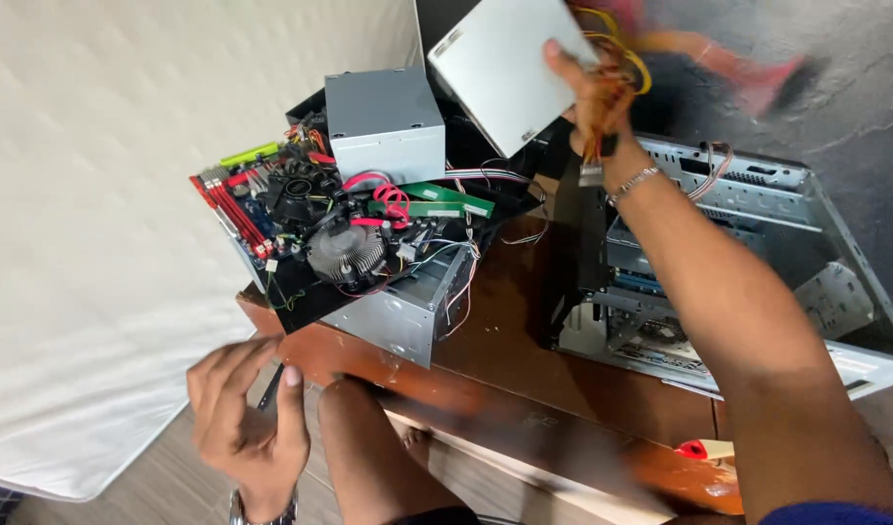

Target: The person cleans a bundle of computer power supply cables with a brush and then uses a screwdriver to work on the motherboard inside an open computer case.

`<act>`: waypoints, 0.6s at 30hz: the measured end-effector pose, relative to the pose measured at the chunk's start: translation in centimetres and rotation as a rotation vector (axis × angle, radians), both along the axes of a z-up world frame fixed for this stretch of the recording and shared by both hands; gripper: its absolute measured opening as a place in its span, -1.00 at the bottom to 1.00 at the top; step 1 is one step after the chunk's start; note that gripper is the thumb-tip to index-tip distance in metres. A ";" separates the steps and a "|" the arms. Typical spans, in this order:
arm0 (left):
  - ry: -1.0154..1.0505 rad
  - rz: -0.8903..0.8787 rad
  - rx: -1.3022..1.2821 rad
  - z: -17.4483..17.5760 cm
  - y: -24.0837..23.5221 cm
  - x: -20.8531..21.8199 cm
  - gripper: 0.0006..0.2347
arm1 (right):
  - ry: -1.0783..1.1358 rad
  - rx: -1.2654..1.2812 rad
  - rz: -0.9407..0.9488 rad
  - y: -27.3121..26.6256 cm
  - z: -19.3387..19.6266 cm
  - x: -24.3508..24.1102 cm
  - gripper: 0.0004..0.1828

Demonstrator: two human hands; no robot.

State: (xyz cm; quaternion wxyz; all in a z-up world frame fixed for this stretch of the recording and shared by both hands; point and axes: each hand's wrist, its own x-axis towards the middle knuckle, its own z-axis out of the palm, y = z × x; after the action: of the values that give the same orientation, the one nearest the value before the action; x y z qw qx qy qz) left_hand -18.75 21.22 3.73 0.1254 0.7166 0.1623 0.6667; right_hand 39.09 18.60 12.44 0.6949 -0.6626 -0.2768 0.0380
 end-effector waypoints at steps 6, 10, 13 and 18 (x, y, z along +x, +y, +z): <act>-0.020 0.017 -0.143 -3.6 -0.7 -0.8 -0.85 | 0.220 -0.083 0.013 3.0 5.2 -3.9 -0.70; 0.027 0.015 -0.271 -5.5 -1.5 -1.1 -0.85 | 0.117 -0.121 0.044 3.8 6.4 -2.7 -0.27; 0.034 0.015 -0.310 -7.2 -1.4 -0.8 -0.86 | 0.080 -0.355 -0.053 4.8 5.2 1.0 0.31; 0.037 0.033 -0.373 -8.3 -1.4 -0.7 -0.88 | 0.136 -0.569 -0.077 5.7 4.2 -0.5 -0.27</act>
State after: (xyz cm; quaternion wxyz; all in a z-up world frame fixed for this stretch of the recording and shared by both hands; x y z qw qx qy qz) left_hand -19.45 19.83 -4.54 0.2424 0.6902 0.2970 0.6138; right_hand 38.64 24.27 16.59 0.4988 -0.8369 -0.1826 0.1319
